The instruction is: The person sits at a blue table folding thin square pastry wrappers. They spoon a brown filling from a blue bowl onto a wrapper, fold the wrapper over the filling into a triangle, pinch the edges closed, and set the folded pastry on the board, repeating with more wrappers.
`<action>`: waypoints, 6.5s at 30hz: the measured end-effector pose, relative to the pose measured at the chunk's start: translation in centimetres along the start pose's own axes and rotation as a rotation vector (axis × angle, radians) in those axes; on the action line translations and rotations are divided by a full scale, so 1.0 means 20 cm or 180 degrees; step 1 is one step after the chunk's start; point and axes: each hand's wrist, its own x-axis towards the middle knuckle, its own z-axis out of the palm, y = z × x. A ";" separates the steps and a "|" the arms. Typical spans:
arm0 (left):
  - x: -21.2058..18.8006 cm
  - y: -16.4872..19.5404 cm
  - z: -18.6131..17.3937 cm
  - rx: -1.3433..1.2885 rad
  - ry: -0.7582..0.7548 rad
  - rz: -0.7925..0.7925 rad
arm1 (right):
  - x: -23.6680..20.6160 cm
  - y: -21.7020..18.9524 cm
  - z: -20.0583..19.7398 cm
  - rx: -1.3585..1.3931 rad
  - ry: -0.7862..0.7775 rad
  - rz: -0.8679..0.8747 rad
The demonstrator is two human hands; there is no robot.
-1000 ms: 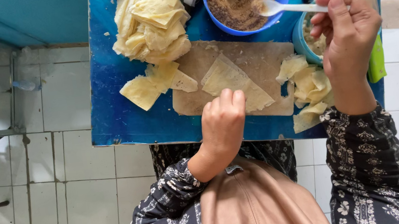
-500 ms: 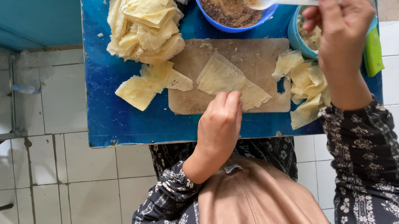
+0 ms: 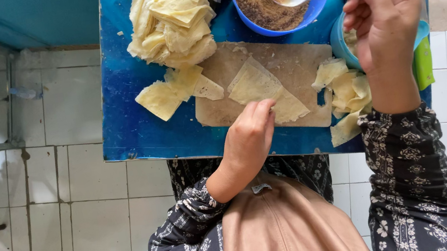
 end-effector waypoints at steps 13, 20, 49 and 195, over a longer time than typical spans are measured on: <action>0.01 0.01 0.00 -0.0185 0.0018 0.0061 | 0.04 0.06 0.09 -0.1089 -0.0306 -0.0552; 0.00 -0.01 -0.01 -0.0309 0.0032 0.0073 | 0.01 0.01 0.03 -0.0072 -0.0026 -0.0119; -0.02 -0.01 0.02 -0.0738 0.0113 -0.0040 | -0.90 -0.28 0.13 -0.3821 -0.2466 -0.2712; 0.12 -0.06 0.06 0.1091 -0.0265 0.0629 | -0.60 0.04 0.28 -0.4075 -0.1033 -0.1548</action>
